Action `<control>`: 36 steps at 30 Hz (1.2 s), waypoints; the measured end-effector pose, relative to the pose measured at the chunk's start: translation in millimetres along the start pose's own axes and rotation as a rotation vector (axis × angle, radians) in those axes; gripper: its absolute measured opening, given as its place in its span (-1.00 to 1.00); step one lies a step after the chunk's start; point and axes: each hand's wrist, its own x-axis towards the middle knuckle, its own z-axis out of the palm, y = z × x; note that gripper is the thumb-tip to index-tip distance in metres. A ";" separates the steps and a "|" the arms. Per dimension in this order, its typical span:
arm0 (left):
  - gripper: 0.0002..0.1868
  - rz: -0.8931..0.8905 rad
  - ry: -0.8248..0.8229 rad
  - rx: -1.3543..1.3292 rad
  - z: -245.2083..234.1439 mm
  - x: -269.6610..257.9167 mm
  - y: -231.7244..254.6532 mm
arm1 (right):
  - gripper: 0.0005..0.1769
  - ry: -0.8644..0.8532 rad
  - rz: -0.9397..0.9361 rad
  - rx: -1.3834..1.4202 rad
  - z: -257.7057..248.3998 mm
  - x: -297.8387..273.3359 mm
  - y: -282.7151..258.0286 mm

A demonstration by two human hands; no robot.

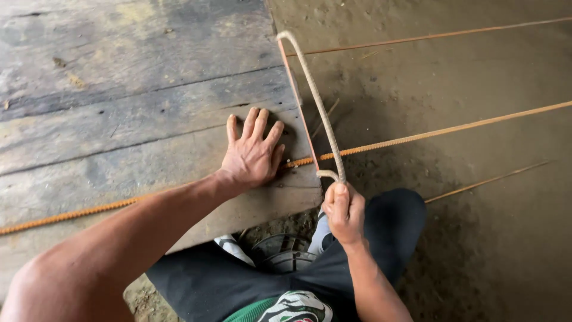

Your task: Sawing a metal rebar with a manual hacksaw and bending it on a wooden workbench.

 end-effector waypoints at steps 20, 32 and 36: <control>-0.45 -0.090 0.199 0.032 1.8 -9.9 9.3 | -0.33 0.057 -0.066 0.283 -12.0 -82.1 7.2; -0.47 -0.178 0.183 -0.008 7.6 -5.4 5.9 | -0.40 0.023 0.024 -0.324 -19.0 -105.8 -0.1; -0.45 -0.216 0.176 -0.039 3.3 -8.3 9.5 | -0.63 -0.090 -0.754 -2.109 -46.6 -168.0 -27.4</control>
